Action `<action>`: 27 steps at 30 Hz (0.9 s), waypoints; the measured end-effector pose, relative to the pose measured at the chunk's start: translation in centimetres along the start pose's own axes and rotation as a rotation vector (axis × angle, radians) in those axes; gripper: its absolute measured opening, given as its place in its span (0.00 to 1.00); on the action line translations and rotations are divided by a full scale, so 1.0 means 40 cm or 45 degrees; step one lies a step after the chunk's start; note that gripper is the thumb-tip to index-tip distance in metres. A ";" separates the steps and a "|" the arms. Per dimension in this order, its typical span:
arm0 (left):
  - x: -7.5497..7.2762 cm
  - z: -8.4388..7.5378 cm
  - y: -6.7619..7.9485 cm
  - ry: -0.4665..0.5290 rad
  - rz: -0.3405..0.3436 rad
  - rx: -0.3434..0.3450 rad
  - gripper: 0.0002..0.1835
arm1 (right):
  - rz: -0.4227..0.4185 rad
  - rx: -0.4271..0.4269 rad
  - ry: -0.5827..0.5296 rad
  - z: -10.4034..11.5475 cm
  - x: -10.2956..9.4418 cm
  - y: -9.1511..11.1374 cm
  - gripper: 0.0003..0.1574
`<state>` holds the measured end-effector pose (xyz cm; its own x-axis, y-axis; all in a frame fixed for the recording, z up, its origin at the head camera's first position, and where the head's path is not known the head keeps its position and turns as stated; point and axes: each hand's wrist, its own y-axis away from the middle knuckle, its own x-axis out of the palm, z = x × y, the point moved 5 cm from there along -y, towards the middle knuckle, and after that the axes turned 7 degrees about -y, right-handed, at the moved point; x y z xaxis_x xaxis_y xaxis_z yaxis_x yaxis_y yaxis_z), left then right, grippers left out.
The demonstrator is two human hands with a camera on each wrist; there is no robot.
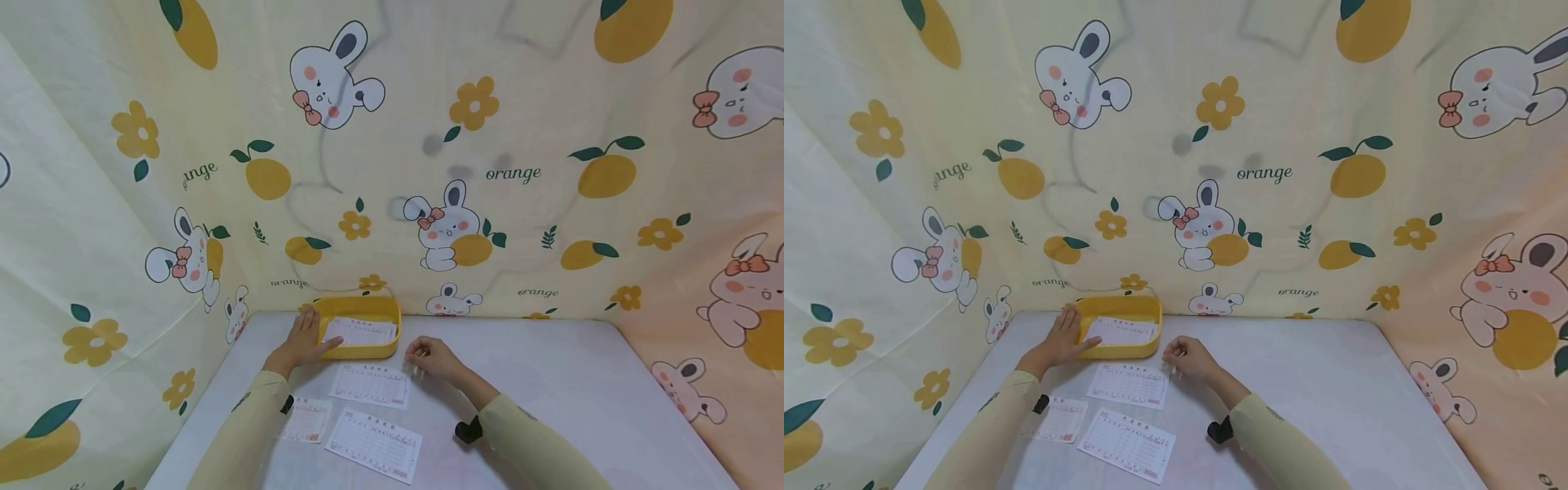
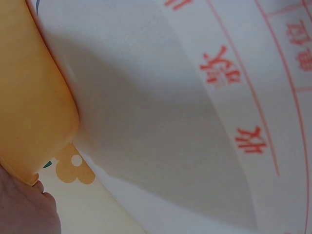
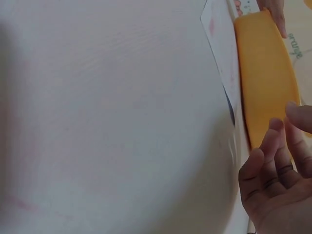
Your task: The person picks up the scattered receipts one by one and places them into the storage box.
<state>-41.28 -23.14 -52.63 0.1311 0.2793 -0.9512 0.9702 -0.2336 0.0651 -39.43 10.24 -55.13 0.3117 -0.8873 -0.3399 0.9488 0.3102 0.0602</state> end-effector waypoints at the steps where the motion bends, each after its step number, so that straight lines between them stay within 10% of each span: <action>1: 0.004 0.005 -0.004 -0.006 0.000 0.003 0.71 | 0.003 0.005 0.004 -0.002 0.001 0.002 0.06; 27: 0.032 0.043 -0.044 -0.065 0.038 0.009 0.71 | 0.209 0.033 0.285 -0.008 0.034 0.016 0.24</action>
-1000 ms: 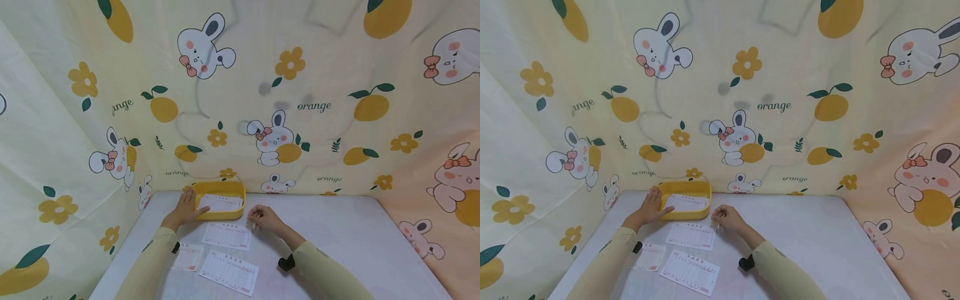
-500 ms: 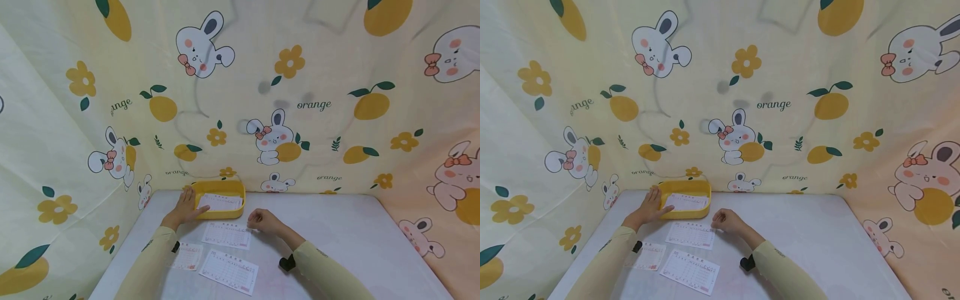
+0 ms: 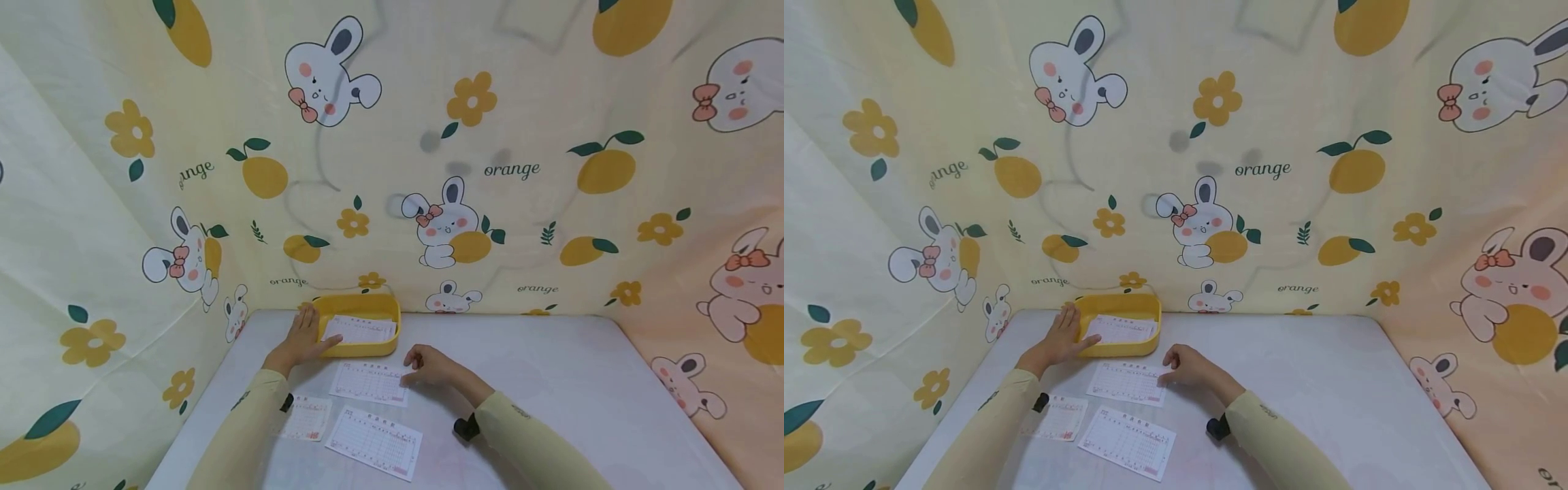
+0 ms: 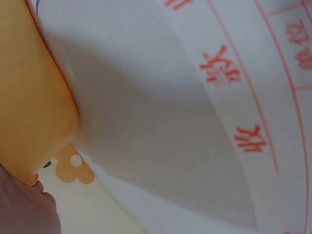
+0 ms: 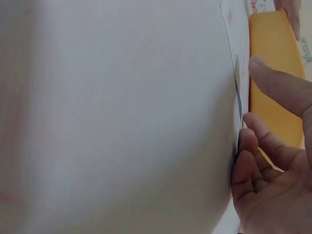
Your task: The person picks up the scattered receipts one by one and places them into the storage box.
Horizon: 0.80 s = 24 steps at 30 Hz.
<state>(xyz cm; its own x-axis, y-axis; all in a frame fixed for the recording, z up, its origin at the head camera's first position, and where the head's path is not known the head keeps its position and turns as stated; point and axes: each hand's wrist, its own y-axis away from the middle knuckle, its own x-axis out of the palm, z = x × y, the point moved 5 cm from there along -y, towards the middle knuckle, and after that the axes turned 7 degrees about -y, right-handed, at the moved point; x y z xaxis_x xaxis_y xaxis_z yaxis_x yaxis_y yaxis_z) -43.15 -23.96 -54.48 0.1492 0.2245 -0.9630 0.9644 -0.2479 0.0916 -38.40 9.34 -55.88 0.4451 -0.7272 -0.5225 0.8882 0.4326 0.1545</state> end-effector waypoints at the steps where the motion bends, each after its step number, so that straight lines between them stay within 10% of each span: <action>1: -0.001 -0.001 0.001 0.001 -0.001 0.000 0.71 | 0.003 0.002 0.024 0.002 0.002 0.000 0.24; 24: -0.008 -0.012 0.013 0.003 -0.003 0.001 0.71 | 0.045 0.040 0.231 0.011 0.024 0.011 0.22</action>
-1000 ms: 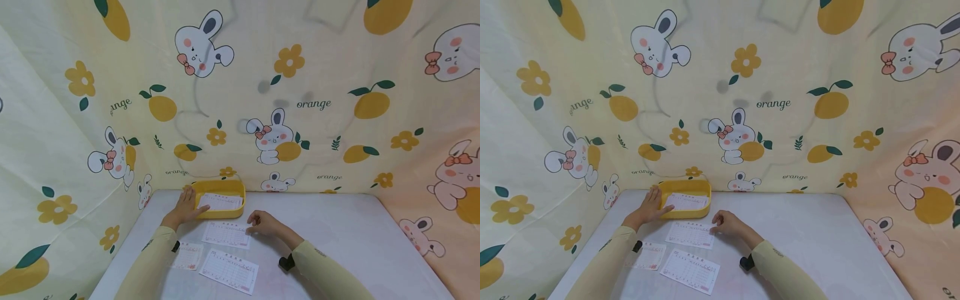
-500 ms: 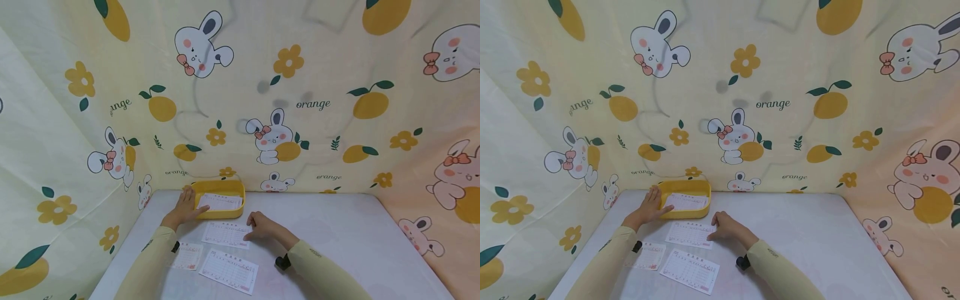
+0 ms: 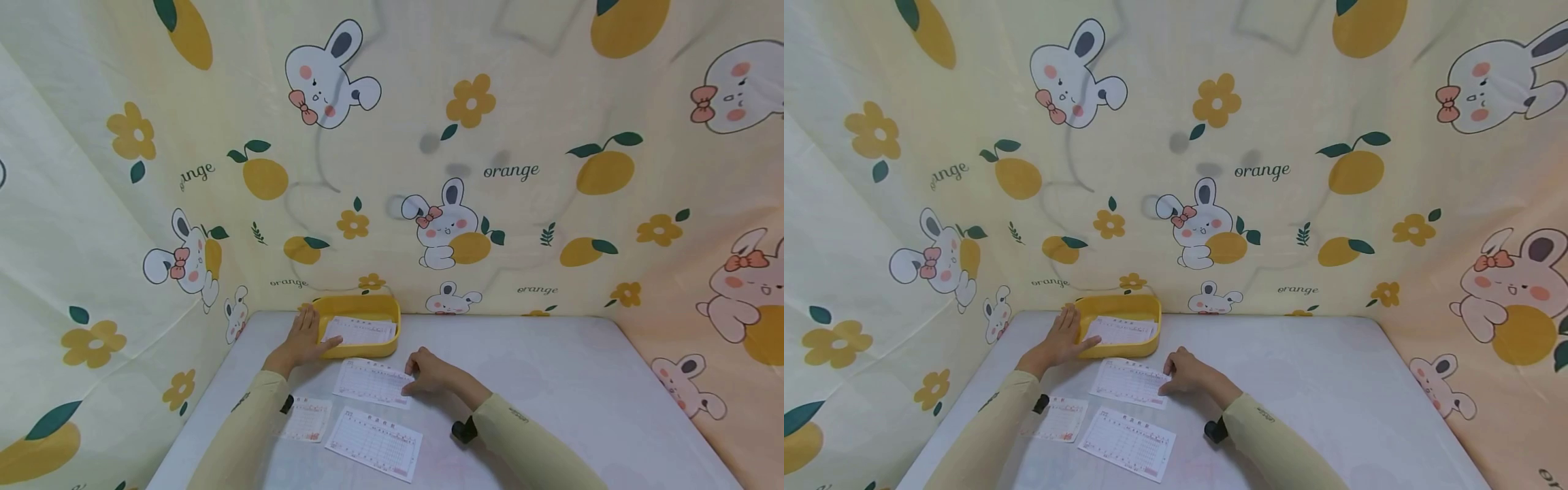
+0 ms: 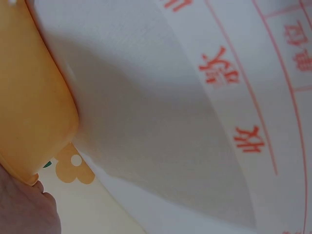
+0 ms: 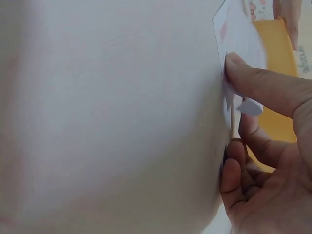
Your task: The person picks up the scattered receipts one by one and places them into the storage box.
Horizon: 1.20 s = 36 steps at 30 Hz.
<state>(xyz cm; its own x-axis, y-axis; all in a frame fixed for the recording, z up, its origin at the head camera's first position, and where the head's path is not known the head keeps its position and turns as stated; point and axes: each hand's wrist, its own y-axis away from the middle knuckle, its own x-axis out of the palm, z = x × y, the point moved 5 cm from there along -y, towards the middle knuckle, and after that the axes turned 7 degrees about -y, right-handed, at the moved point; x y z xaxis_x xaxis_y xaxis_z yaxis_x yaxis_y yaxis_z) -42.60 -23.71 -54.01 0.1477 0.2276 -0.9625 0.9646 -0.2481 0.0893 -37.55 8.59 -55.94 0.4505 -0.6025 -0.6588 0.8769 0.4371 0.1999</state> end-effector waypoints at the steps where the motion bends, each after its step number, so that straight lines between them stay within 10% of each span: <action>1: 0.001 0.002 -0.002 0.002 -0.005 0.001 0.71 | 0.004 -0.005 0.008 -0.001 -0.001 0.001 0.21; 36: -0.015 -0.023 0.022 0.054 -0.018 -0.027 0.70 | -0.083 -0.188 -0.221 -0.026 -0.076 0.042 0.06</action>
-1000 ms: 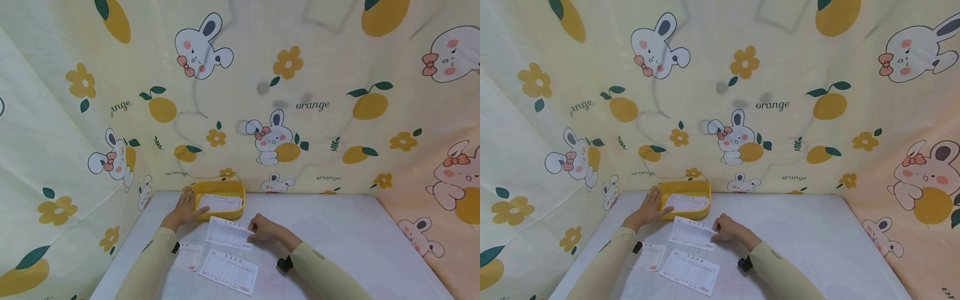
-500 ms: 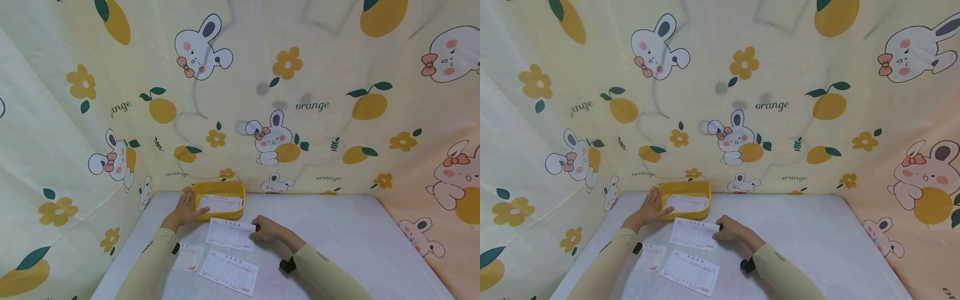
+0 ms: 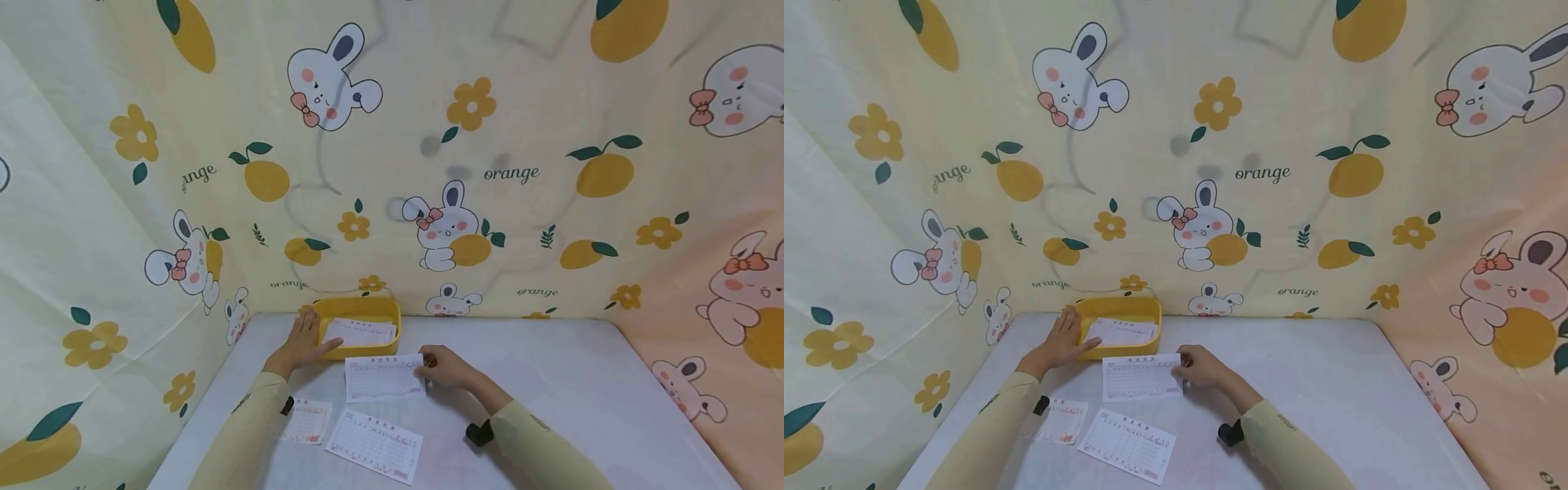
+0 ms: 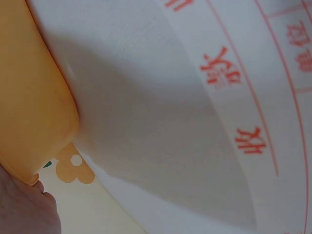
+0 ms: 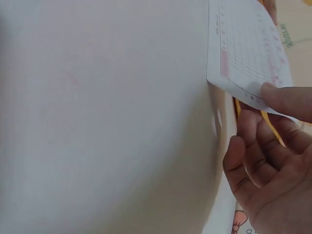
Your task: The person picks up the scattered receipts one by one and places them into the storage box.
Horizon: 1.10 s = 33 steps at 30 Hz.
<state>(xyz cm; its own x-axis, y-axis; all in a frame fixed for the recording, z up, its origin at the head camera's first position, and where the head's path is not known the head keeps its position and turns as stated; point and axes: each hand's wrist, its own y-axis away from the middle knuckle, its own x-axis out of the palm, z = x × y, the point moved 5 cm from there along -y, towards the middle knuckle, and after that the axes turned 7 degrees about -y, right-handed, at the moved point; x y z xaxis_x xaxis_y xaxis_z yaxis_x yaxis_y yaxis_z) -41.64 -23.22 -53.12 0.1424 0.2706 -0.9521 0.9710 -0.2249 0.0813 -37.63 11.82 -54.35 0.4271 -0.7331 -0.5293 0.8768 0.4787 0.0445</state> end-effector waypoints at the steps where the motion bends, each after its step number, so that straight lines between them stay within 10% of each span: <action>1: 0.004 0.004 -0.004 -0.015 0.003 -0.002 0.70 | -0.013 -0.009 0.002 0.000 -0.004 0.002 0.06; 12: 0.019 0.024 -0.025 -0.047 0.022 -0.003 0.72 | -0.143 -0.109 -0.011 -0.004 -0.059 0.007 0.03; 33: 0.015 0.025 -0.029 -0.057 0.038 -0.018 0.69 | -0.458 0.052 -0.387 -0.006 -0.126 -0.007 0.13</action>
<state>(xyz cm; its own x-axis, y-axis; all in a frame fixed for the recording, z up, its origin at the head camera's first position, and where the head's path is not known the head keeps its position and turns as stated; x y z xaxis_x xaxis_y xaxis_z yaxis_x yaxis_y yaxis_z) -42.88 -23.71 -54.09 0.1627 0.2217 -0.9615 0.9691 -0.2189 0.1136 -40.09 15.50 -51.89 0.1343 -0.9601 -0.2453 0.9864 0.1532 -0.0595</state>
